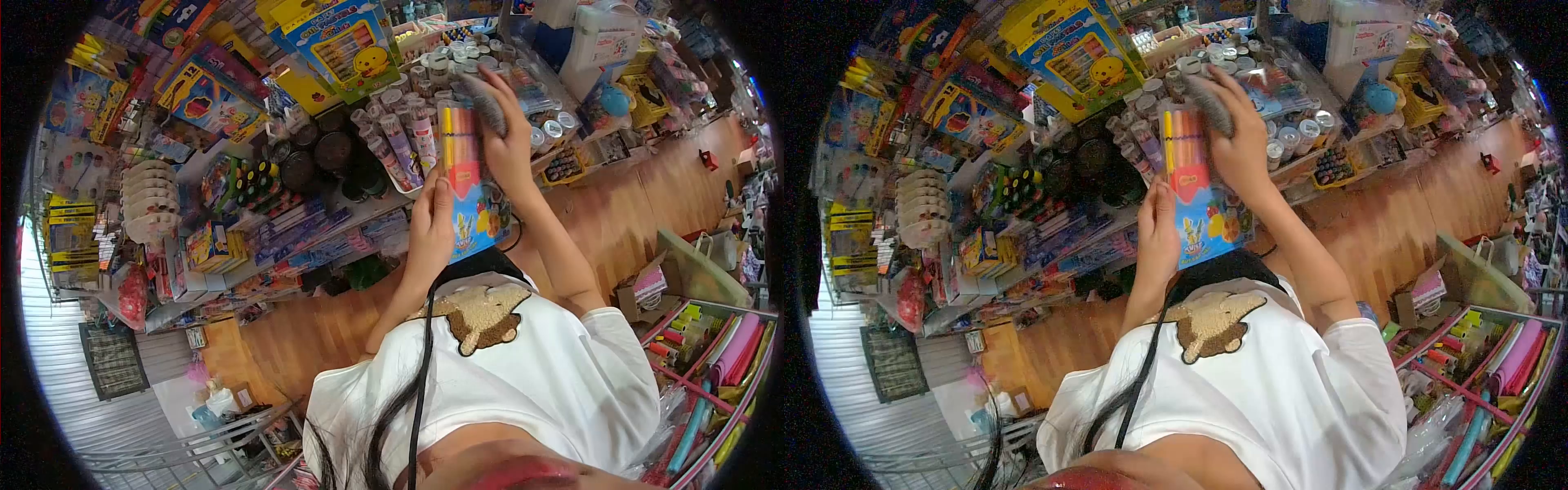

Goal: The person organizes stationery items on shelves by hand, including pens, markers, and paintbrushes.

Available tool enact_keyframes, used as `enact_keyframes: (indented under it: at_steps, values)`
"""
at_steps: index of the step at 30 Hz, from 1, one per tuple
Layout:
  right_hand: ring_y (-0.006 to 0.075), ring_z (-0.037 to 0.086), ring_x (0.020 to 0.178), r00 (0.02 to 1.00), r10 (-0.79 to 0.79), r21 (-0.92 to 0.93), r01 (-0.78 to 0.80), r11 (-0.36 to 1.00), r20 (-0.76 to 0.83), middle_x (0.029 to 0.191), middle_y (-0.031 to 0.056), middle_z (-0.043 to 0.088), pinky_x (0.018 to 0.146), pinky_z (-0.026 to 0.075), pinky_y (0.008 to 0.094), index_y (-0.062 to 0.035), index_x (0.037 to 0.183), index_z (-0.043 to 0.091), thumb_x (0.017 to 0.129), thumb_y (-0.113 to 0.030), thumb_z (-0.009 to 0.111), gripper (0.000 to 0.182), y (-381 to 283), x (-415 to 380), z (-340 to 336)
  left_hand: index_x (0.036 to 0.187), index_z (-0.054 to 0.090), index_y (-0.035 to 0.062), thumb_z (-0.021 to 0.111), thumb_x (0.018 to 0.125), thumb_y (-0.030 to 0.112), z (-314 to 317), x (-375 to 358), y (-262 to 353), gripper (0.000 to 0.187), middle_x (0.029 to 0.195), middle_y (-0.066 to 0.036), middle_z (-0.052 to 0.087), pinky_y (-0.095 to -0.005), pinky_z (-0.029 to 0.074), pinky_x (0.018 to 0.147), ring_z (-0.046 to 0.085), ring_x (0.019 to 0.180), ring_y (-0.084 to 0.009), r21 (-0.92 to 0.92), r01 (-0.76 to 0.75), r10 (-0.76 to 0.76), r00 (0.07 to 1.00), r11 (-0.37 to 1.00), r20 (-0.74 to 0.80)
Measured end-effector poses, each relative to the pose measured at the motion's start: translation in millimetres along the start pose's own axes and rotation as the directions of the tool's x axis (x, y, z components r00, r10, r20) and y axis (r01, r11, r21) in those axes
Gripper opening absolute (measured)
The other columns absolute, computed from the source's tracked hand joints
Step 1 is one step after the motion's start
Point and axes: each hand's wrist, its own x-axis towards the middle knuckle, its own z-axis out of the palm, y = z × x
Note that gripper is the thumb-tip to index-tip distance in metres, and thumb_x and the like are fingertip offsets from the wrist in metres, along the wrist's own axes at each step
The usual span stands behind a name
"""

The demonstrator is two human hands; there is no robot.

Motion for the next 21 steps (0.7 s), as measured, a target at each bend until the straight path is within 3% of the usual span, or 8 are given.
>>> enact_keyframes:
  at_steps: [1, 4, 7, 10, 15, 17, 18, 21]
  values:
    - [0.0322, 0.042, 0.121, 0.996, 0.073, 0.076, -0.069, 0.995, -0.054, 0.127, 0.0147, 0.048, 0.102, 0.029, 0.0400, -0.0075, 0.114, 0.057, 0.065, 0.013, 0.047, 0.054, 8, -4, 0, 0.127, 0.041, -0.0023, 0.034, 0.097, 0.027, -3, 2, 0, 0.042, 0.115, -0.011, 0.053, -0.0275, 0.034, 0.093, 0.048, 0.105, -0.0166, -0.024, -0.029, 0.029, 0.999, 0.999, 0.018]
    - [0.0327, 0.042, 0.121, 0.998, 0.051, -0.010, -0.051, 0.999, -0.025, 0.126, 0.0138, 0.049, 0.102, 0.028, 0.0397, -0.0084, 0.114, 0.058, 0.065, 0.013, 0.047, 0.054, -4, -54, 3, 0.123, 0.045, -0.0022, 0.035, 0.097, 0.025, -8, 9, -1, 0.039, 0.111, -0.009, 0.055, -0.0266, 0.036, 0.090, 0.049, 0.101, -0.0147, -0.148, -0.112, 0.106, 0.993, 0.983, -0.042]
    - [0.0335, 0.040, 0.122, 0.970, -0.146, -0.103, 0.168, 0.980, 0.194, 0.127, 0.0104, 0.049, 0.103, 0.029, 0.0409, -0.0109, 0.116, 0.057, 0.061, 0.010, 0.053, 0.059, -37, -86, 9, 0.122, 0.044, -0.0009, 0.036, 0.097, 0.025, -10, 16, -13, 0.037, 0.113, -0.008, 0.053, -0.0260, 0.038, 0.088, 0.049, 0.101, -0.0133, -0.180, -0.194, 0.181, 0.980, 0.964, -0.084]
    - [0.0323, 0.040, 0.122, 0.941, -0.268, -0.188, 0.307, 0.933, 0.206, 0.128, 0.0093, 0.048, 0.103, 0.029, 0.0407, -0.0124, 0.117, 0.057, 0.060, 0.010, 0.055, 0.061, -45, -52, 8, 0.127, 0.038, -0.0014, 0.037, 0.097, 0.028, -6, 7, -29, 0.042, 0.122, -0.009, 0.048, -0.0260, 0.036, 0.091, 0.047, 0.106, -0.0133, -0.239, -0.211, 0.217, 0.976, 0.948, 0.001]
    - [0.0328, 0.040, 0.122, 0.989, -0.126, -0.110, 0.134, 0.985, 0.078, 0.128, 0.0110, 0.048, 0.103, 0.028, 0.0418, -0.0132, 0.117, 0.056, 0.064, 0.010, 0.053, 0.058, -32, 7, -4, 0.127, 0.040, -0.0020, 0.040, 0.096, 0.030, 2, 6, -30, 0.045, 0.121, -0.009, 0.049, -0.0268, 0.036, 0.091, 0.047, 0.106, -0.0136, -0.048, -0.299, 0.300, 0.954, 0.953, 0.016]
    - [0.0334, 0.039, 0.123, 0.998, -0.059, -0.086, 0.060, 0.994, 0.022, 0.128, 0.0121, 0.048, 0.103, 0.028, 0.0426, -0.0127, 0.118, 0.056, 0.066, 0.010, 0.051, 0.057, -24, 3, -7, 0.126, 0.042, -0.0018, 0.039, 0.096, 0.034, -1, -1, 2, 0.047, 0.117, -0.010, 0.052, -0.0287, 0.037, 0.091, 0.050, 0.105, -0.0156, -0.099, -0.175, 0.175, 0.985, 0.980, -0.011]
    - [0.0340, 0.039, 0.123, 0.999, -0.052, -0.103, 0.052, 0.993, 0.008, 0.128, 0.0127, 0.047, 0.103, 0.027, 0.0431, -0.0120, 0.117, 0.056, 0.066, 0.010, 0.050, 0.056, -16, -10, -4, 0.123, 0.045, -0.0010, 0.038, 0.096, 0.032, -3, 2, 9, 0.043, 0.110, -0.009, 0.055, -0.0278, 0.038, 0.089, 0.051, 0.100, -0.0147, -0.093, -0.256, 0.253, 0.966, 0.962, -0.042]
    - [0.0347, 0.033, 0.127, 0.996, -0.048, -0.127, 0.058, 0.990, 0.078, 0.129, 0.0117, 0.047, 0.105, 0.024, 0.0425, -0.0117, 0.115, 0.058, 0.064, 0.011, 0.050, 0.057, -28, -57, 13, 0.124, 0.043, -0.0011, 0.043, 0.095, 0.024, -10, 12, -2, 0.038, 0.113, -0.009, 0.054, -0.0257, 0.038, 0.088, 0.050, 0.101, -0.0129, -0.291, -0.239, 0.215, 0.970, 0.926, -0.111]
